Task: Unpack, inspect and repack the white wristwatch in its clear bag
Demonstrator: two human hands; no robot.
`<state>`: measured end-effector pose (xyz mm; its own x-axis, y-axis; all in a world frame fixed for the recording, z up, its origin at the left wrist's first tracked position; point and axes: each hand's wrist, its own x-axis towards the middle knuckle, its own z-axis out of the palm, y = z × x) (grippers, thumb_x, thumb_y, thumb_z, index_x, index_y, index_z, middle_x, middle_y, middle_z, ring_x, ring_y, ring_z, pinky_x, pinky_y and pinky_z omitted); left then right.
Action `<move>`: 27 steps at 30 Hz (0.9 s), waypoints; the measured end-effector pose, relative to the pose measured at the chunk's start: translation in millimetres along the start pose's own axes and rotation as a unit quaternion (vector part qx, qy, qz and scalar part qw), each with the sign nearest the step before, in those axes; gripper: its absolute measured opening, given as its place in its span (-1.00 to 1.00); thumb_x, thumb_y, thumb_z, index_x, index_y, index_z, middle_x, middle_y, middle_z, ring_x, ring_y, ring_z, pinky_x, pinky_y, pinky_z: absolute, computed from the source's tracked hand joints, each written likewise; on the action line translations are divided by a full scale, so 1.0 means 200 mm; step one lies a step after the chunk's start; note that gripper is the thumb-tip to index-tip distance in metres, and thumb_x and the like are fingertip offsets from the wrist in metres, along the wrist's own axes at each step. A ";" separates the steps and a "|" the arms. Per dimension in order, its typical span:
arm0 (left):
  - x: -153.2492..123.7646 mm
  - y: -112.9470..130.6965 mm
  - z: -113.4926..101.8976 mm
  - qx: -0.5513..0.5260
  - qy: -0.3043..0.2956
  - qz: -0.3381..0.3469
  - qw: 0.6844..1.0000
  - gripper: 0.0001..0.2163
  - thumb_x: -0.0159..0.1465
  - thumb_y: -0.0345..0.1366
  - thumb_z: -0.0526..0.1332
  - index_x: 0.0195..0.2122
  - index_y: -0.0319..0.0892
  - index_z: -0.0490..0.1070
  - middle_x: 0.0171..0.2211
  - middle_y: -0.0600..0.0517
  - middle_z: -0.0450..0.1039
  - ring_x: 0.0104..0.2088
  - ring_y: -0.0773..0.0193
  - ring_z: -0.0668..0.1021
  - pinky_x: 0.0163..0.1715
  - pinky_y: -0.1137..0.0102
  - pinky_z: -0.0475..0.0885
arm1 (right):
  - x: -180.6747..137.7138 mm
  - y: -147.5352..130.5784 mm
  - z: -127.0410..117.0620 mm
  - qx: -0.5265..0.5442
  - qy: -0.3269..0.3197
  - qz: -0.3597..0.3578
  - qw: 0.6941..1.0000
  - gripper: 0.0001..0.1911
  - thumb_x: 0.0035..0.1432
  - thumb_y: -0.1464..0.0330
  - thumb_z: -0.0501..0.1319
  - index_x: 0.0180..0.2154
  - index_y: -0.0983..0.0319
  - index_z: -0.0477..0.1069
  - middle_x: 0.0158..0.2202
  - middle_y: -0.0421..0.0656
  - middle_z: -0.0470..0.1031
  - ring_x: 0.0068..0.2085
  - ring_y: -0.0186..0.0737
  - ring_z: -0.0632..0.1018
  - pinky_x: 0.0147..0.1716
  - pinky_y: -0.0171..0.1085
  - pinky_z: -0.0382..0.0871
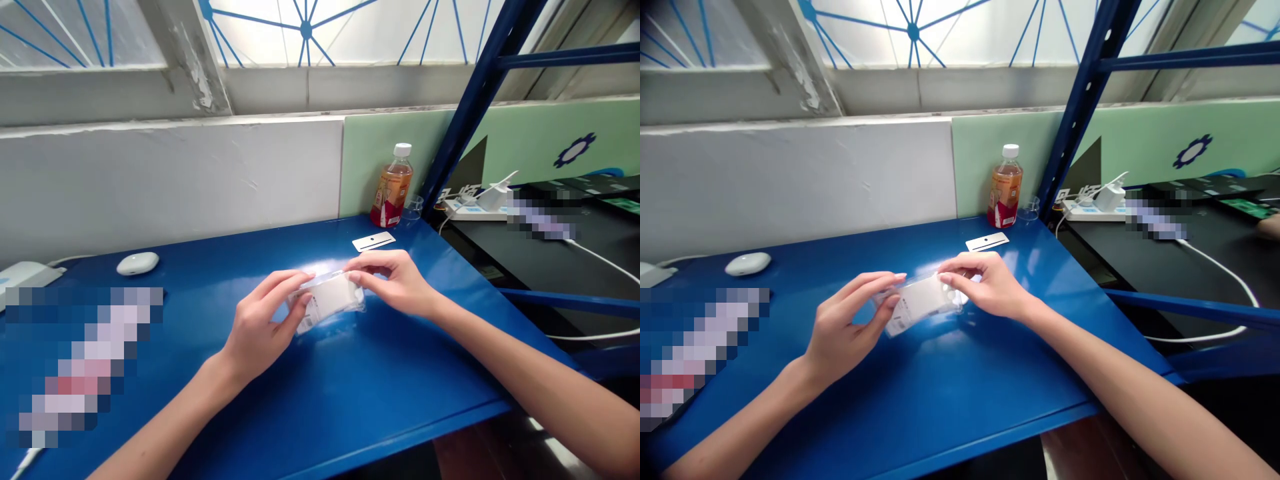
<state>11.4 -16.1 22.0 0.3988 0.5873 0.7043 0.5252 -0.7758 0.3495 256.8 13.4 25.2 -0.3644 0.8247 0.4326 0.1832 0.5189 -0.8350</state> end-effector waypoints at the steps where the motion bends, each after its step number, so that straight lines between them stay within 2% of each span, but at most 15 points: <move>1: 0.00 0.00 0.00 0.010 -0.001 -0.003 1.000 -0.76 0.34 -0.46 0.22 0.02 -0.14 0.42 -0.08 -0.02 0.50 -0.14 0.29 0.59 -0.14 0.44 0.52 | 0.00 0.00 0.00 0.034 -0.007 0.049 0.998 -0.81 0.19 0.28 0.31 -0.27 0.29 0.60 -0.38 -0.10 0.60 -0.41 -0.26 0.55 -0.43 -0.28 0.45; 3: 0.00 -0.01 0.00 0.024 -0.030 -0.012 0.999 -0.73 0.33 -0.40 0.26 0.05 -0.15 0.40 -0.03 -0.05 0.48 -0.07 0.21 0.57 -0.07 0.37 0.52 | 0.01 0.02 0.00 0.086 -0.021 0.122 0.989 -0.74 0.15 0.23 0.33 -0.27 0.31 0.59 -0.42 -0.11 0.59 -0.46 -0.29 0.54 -0.47 -0.29 0.46; 5: -0.01 -0.04 0.00 0.028 -0.078 -0.028 0.996 -0.62 0.29 -0.30 0.31 0.12 -0.16 0.35 0.04 -0.10 0.44 0.01 0.13 0.54 -0.02 0.29 0.51 | 0.03 0.05 0.00 0.101 -0.023 0.162 0.981 -0.70 0.10 0.19 0.36 -0.28 0.33 0.58 -0.45 -0.13 0.57 -0.49 -0.31 0.53 -0.49 -0.30 0.47; 8: -0.02 -0.08 0.01 0.026 -0.137 -0.054 0.989 -0.46 0.23 -0.18 0.36 0.20 -0.15 0.28 0.12 -0.13 0.37 0.10 0.03 0.48 0.07 0.19 0.48 | 0.04 0.09 0.00 0.084 -0.026 0.188 0.978 -0.69 0.06 0.19 0.38 -0.28 0.32 0.57 -0.43 -0.12 0.57 -0.45 -0.28 0.56 -0.50 -0.31 0.46; 11: -0.04 -0.10 0.02 0.025 -0.174 -0.070 0.982 -0.43 0.23 -0.15 0.35 0.23 -0.14 0.26 0.15 -0.15 0.34 0.12 -0.01 0.47 0.07 0.13 0.48 | 0.03 0.11 0.01 0.055 -0.037 0.195 0.979 -0.73 0.11 0.22 0.34 -0.26 0.32 0.56 -0.42 -0.11 0.58 -0.43 -0.26 0.56 -0.49 -0.32 0.44; 13: -0.04 -0.11 0.03 0.033 -0.191 -0.076 0.978 -0.45 0.26 -0.16 0.31 0.24 -0.15 0.26 0.14 -0.17 0.34 0.11 -0.02 0.47 0.05 0.12 0.49 | 0.03 0.11 0.00 0.000 -0.045 0.173 0.984 -0.75 0.16 0.23 0.30 -0.26 0.30 0.55 -0.42 -0.11 0.57 -0.42 -0.26 0.55 -0.47 -0.30 0.43; 15: -0.04 -0.12 0.03 0.045 -0.207 -0.076 0.974 -0.47 0.27 -0.14 0.28 0.24 -0.15 0.28 0.13 -0.17 0.35 0.11 -0.04 0.47 0.04 0.10 0.49 | 0.02 0.10 -0.01 -0.120 -0.050 0.111 0.985 -0.78 0.20 0.25 0.27 -0.25 0.28 0.55 -0.40 -0.12 0.56 -0.40 -0.25 0.53 -0.41 -0.27 0.41; 18: -0.04 -0.13 0.03 0.055 -0.229 -0.075 0.969 -0.47 0.28 -0.10 0.27 0.25 -0.11 0.29 0.13 -0.17 0.36 0.09 -0.06 0.47 0.00 0.09 0.51 | 0.01 0.08 -0.04 -0.288 -0.063 0.001 0.956 -0.76 0.23 0.26 0.24 -0.17 0.27 0.55 -0.25 -0.05 0.51 -0.32 -0.21 0.51 -0.29 -0.20 0.41; 22: -0.03 -0.14 0.02 0.064 -0.241 -0.070 0.966 -0.46 0.28 -0.07 0.26 0.26 -0.09 0.29 0.10 -0.16 0.39 0.05 -0.05 0.48 -0.02 0.07 0.50 | 0.01 0.07 -0.07 -0.300 -0.149 -0.074 0.939 -0.56 0.18 0.12 0.30 0.00 0.25 0.49 -0.04 0.04 0.45 -0.08 -0.06 0.50 -0.11 -0.10 0.43; 25: -0.02 -0.13 0.01 0.063 -0.246 -0.068 0.965 -0.45 0.28 -0.08 0.27 0.28 -0.05 0.27 0.11 -0.14 0.40 0.05 -0.04 0.47 0.00 0.05 0.48 | 0.01 0.08 -0.07 -0.290 -0.180 -0.084 0.936 -0.42 0.10 0.06 0.35 0.07 0.25 0.44 0.00 0.06 0.46 -0.03 -0.01 0.49 -0.07 -0.05 0.43; 27: -0.02 -0.13 0.01 0.058 -0.250 -0.068 0.964 -0.46 0.28 -0.08 0.27 0.27 -0.05 0.28 0.12 -0.14 0.39 0.07 -0.03 0.46 0.03 0.05 0.47 | 0.01 0.09 -0.07 -0.299 -0.181 -0.086 0.933 -0.42 0.09 0.07 0.36 0.06 0.26 0.45 -0.01 0.06 0.47 -0.04 0.00 0.49 -0.08 -0.03 0.43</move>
<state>-2.3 2.9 8.8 0.6172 0.7423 0.2609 0.6676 -0.6695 0.3257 271.9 26.7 16.2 -0.6992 0.6446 0.3092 0.5318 0.7580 -0.3776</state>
